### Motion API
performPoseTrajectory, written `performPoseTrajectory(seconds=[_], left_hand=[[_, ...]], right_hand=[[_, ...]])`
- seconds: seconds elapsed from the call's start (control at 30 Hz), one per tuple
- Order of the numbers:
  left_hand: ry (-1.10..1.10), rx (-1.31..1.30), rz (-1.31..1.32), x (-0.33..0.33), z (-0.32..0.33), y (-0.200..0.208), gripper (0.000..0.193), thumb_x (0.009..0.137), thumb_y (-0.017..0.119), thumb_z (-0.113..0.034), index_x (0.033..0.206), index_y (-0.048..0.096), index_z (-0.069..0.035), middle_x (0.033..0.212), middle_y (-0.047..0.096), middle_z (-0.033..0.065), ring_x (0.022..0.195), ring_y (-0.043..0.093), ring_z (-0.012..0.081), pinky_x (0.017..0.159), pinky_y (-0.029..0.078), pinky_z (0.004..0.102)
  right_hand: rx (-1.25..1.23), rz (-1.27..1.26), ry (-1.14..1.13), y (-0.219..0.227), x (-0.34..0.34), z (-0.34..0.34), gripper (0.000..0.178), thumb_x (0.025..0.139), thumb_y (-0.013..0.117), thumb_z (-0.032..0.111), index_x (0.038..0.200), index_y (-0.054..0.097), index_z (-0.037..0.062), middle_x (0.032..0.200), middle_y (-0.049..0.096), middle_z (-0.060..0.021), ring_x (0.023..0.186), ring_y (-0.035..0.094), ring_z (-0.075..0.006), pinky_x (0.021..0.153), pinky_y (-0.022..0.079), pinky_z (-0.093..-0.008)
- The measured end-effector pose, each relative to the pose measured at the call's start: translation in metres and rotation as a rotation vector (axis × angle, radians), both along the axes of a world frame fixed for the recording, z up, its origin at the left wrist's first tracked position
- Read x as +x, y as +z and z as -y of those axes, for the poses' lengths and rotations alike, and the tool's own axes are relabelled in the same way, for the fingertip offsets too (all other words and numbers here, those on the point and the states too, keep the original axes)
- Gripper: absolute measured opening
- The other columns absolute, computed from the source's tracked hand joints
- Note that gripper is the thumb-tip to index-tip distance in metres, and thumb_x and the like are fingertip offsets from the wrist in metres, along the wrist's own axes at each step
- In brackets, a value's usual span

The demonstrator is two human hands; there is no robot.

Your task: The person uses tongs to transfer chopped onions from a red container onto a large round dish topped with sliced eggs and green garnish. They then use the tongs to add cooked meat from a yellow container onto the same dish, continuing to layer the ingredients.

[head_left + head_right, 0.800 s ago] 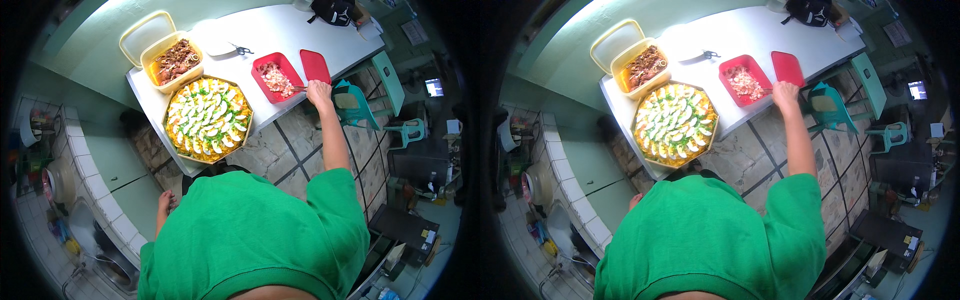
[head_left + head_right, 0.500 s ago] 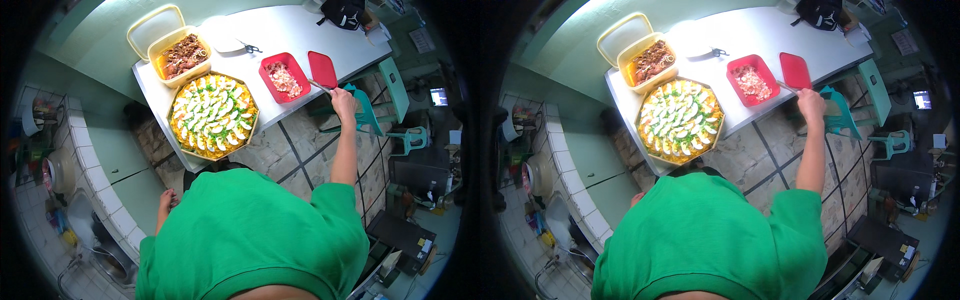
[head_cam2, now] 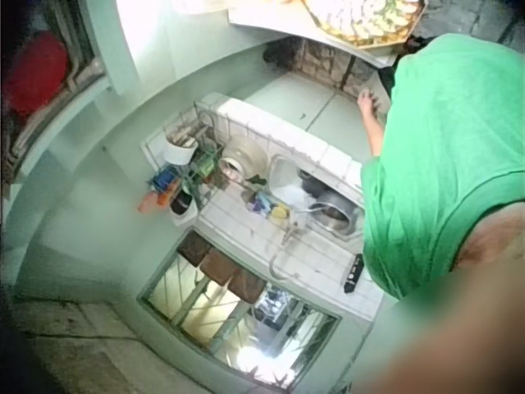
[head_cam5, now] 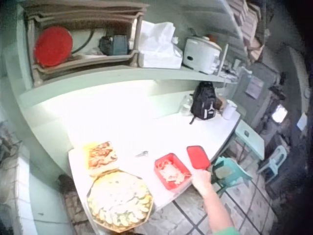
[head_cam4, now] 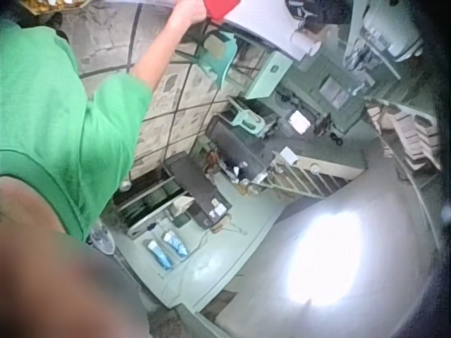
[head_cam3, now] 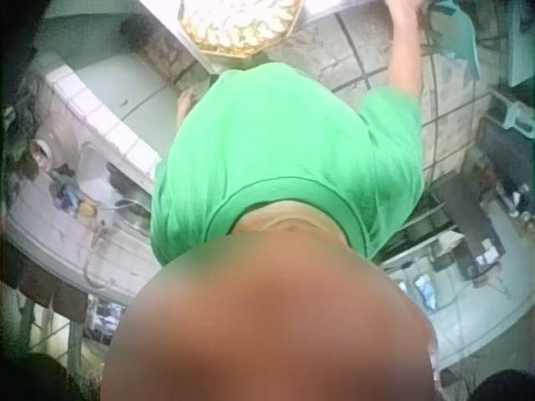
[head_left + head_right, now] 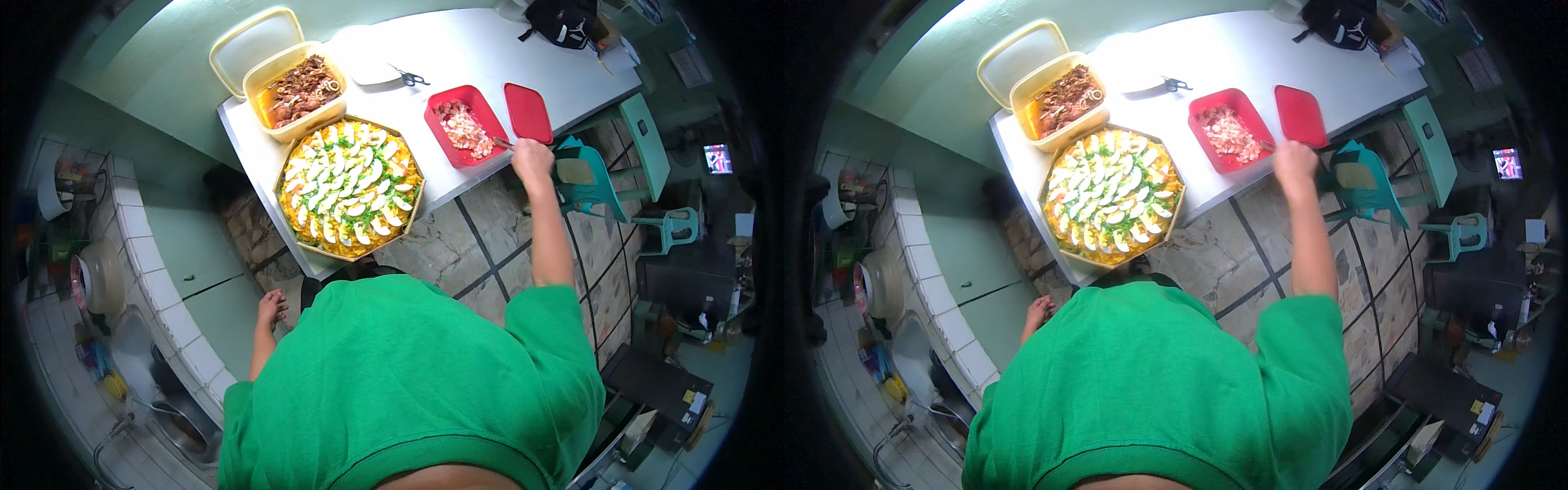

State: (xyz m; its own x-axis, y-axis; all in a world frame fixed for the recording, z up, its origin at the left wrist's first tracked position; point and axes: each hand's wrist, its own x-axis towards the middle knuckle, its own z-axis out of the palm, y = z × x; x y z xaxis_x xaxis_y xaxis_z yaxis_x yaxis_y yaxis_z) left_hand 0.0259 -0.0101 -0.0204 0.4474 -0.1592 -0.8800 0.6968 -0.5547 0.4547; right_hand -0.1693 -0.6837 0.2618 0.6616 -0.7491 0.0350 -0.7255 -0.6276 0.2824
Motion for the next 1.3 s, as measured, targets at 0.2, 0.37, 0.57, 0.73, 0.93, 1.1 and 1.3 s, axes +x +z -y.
performPoseTrajectory(seconds=[0.2, 0.37, 0.57, 0.73, 0.93, 1.1, 1.3], left_hand=[[-0.008, 0.114, -0.048, -0.030, -0.017, 0.002, 0.024, 0.097, 0.054, -0.033, 0.118, 0.060, -0.022, 0.097, 0.063, -0.0022, 0.077, 0.062, 0.0147, 0.063, 0.048, 0.0361], [0.023, 0.164, -0.085, -0.046, -0.028, -0.002, 0.025, 0.096, 0.056, -0.035, 0.115, 0.060, -0.022, 0.096, 0.064, -0.0033, 0.078, 0.063, 0.0150, 0.065, 0.048, 0.0384], [0.077, 0.102, -0.051, -0.036, -0.012, 0.008, 0.027, 0.096, 0.055, -0.037, 0.118, 0.060, -0.022, 0.099, 0.064, -0.0039, 0.080, 0.062, 0.0145, 0.068, 0.048, 0.0380], [0.112, 0.104, -0.052, -0.037, -0.007, 0.019, 0.031, 0.096, 0.056, -0.032, 0.126, 0.058, -0.021, 0.102, 0.063, -0.0011, 0.082, 0.062, 0.0168, 0.069, 0.048, 0.0355], [0.091, 0.088, -0.060, -0.057, -0.020, 0.008, 0.025, 0.097, 0.054, -0.034, 0.118, 0.060, -0.022, 0.095, 0.062, -0.0032, 0.076, 0.061, 0.0149, 0.064, 0.048, 0.0375], [0.019, 0.132, -0.098, -0.060, -0.034, 0.000, 0.023, 0.096, 0.056, -0.035, 0.114, 0.060, -0.020, 0.093, 0.061, -0.0030, 0.076, 0.061, 0.0154, 0.063, 0.048, 0.0373], [0.095, 0.112, -0.062, -0.044, -0.010, 0.000, 0.026, 0.096, 0.055, -0.036, 0.117, 0.060, -0.021, 0.095, 0.062, -0.0038, 0.078, 0.062, 0.0140, 0.066, 0.047, 0.0365]], right_hand=[[0.145, 0.439, 0.071, 0.044, -0.017, -0.049, 0.025, 0.094, 0.057, 0.027, 0.095, 0.069, 0.0049, 0.088, 0.068, -0.0171, 0.082, 0.066, -0.0350, 0.070, 0.050, -0.0456], [0.675, 0.683, 0.412, 0.001, 0.027, -0.151, 0.017, 0.091, 0.062, 0.023, 0.089, 0.069, 0.0073, 0.082, 0.067, -0.0120, 0.073, 0.066, -0.0319, 0.063, 0.050, -0.0416], [0.633, 0.517, 0.769, -0.030, 0.063, -0.211, 0.015, 0.089, 0.065, 0.025, 0.085, 0.068, 0.0105, 0.073, 0.063, -0.0065, 0.064, 0.064, -0.0268, 0.057, 0.049, -0.0380], [0.585, 0.438, 0.804, -0.037, 0.073, -0.217, 0.015, 0.089, 0.064, 0.024, 0.083, 0.066, 0.0107, 0.073, 0.062, -0.0066, 0.065, 0.064, -0.0267, 0.059, 0.050, -0.0389], [0.920, 0.750, 0.320, -0.013, 0.053, -0.158, 0.018, 0.093, 0.063, 0.018, 0.097, 0.072, 0.0021, 0.071, 0.065, -0.0065, 0.063, 0.057, -0.0112, 0.058, 0.045, -0.0269], [0.782, 0.813, 0.293, 0.012, 0.031, -0.112, 0.022, 0.093, 0.063, 0.022, 0.095, 0.071, 0.0016, 0.076, 0.068, -0.0129, 0.067, 0.064, -0.0185, 0.061, 0.048, -0.0319], [0.514, 0.467, 0.643, -0.025, 0.056, -0.181, 0.016, 0.089, 0.065, 0.026, 0.085, 0.064, 0.0109, 0.080, 0.065, -0.0088, 0.065, 0.066, -0.0290, 0.056, 0.052, -0.0380]])
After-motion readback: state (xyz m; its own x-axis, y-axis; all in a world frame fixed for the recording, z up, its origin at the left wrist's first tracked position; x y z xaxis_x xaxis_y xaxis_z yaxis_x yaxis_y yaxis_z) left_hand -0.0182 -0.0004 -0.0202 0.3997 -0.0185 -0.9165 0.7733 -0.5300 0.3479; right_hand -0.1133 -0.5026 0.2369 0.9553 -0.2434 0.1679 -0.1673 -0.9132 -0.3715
